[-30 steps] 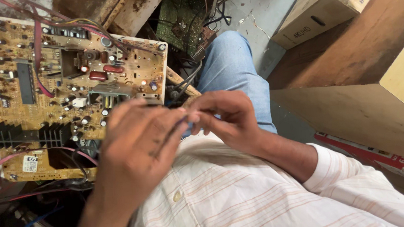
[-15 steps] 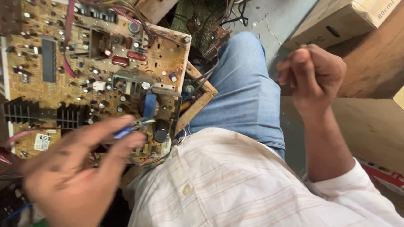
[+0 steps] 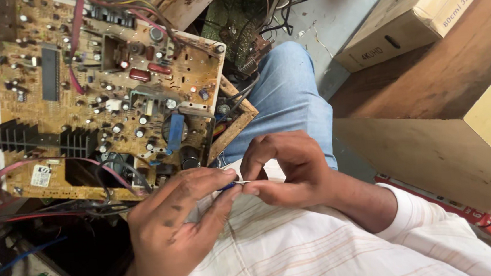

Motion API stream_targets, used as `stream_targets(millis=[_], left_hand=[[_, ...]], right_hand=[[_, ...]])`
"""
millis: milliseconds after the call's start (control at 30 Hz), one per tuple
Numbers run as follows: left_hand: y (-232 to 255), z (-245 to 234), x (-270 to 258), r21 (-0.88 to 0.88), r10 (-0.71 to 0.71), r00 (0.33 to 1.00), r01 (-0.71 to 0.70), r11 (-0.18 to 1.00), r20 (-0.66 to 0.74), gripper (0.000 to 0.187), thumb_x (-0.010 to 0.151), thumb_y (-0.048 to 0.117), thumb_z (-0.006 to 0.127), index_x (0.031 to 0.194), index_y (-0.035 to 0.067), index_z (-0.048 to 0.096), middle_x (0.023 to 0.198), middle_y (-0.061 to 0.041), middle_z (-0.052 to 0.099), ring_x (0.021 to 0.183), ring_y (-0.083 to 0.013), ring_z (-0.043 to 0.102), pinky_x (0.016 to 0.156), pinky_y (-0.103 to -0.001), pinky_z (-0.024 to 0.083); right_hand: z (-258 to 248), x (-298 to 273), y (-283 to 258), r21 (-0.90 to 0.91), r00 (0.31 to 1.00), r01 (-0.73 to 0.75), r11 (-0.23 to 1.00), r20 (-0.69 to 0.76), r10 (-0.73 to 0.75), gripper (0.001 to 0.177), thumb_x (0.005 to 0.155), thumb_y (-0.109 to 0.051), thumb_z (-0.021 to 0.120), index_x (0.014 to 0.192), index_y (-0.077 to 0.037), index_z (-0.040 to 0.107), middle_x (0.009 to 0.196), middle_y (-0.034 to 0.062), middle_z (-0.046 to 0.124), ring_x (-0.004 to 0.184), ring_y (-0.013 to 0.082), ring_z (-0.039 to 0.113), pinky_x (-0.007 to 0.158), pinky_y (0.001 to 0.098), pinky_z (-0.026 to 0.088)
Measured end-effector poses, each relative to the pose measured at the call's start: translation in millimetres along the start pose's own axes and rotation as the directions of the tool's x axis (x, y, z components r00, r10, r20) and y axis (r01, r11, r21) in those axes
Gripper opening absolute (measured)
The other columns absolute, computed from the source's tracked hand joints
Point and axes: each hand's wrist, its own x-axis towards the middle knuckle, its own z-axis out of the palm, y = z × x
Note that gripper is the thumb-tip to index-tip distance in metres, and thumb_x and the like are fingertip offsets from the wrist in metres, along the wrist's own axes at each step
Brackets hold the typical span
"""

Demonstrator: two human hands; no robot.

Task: The person is repairing a circuit board by scraping the surface with a screwdriver, testing components with a multimeter, and replacing a capacitor. They handle the board, multimeter probes, and a new capacitor.

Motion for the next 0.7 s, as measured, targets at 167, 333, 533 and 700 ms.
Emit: stream_targets(millis=[167, 333, 533, 700], left_hand=[[0.1, 2.5, -1.8, 0.038, -0.017, 1.000, 0.017, 0.999, 0.014, 0.029, 0.083, 0.004, 0.083, 0.110, 0.005, 0.073, 0.103, -0.010, 0.076, 0.095, -0.0209, 0.079, 0.080, -0.030, 0.064], [-4.1, 1.0, -4.2, 0.106, 0.020, 0.998, -0.027, 0.994, 0.065, 0.028, 0.083, 0.005, 0.083, 0.110, 0.005, 0.073, 0.103, -0.010, 0.076, 0.098, -0.0238, 0.077, 0.082, -0.033, 0.061], [-12.5, 2.5, -9.0, 0.101, 0.067, 0.994, -0.076, 0.992, 0.087, 0.025, 0.084, 0.003, 0.081, 0.108, 0.005, 0.073, 0.105, -0.007, 0.077, 0.103, -0.0243, 0.077, 0.087, -0.033, 0.062], [10.4, -15.9, 20.5, 0.026, -0.189, 0.976, 0.193, 0.981, -0.110, 0.018, 0.092, -0.003, 0.073, 0.109, 0.001, 0.072, 0.102, -0.009, 0.077, 0.089, -0.0154, 0.076, 0.082, -0.029, 0.062]], right_hand=[[-2.9, -3.0, 9.3, -0.193, 0.990, 0.004, 0.981, 0.141, 0.024, 0.017, 0.097, -0.015, 0.071, 0.096, -0.004, 0.059, 0.083, 0.0065, 0.067, 0.074, 0.0192, 0.069, 0.067, 0.0314, 0.055], [-4.7, -3.8, 13.7, -0.238, 0.978, 0.066, 0.969, 0.210, -0.015, 0.018, 0.097, -0.014, 0.067, 0.099, -0.004, 0.052, 0.081, 0.0066, 0.061, 0.070, 0.0232, 0.064, 0.064, 0.0353, 0.052], [-7.5, -5.0, 14.3, -0.240, 0.973, 0.087, 0.967, 0.227, -0.031, 0.016, 0.094, -0.013, 0.064, 0.098, -0.004, 0.052, 0.080, 0.0064, 0.059, 0.069, 0.0240, 0.062, 0.063, 0.0370, 0.051], [-14.8, -17.8, 29.6, -0.200, 0.976, 0.118, 0.973, 0.203, -0.076, 0.010, 0.091, -0.010, 0.060, 0.089, -0.006, 0.051, 0.076, 0.0036, 0.057, 0.067, 0.0194, 0.060, 0.062, 0.0357, 0.051]])
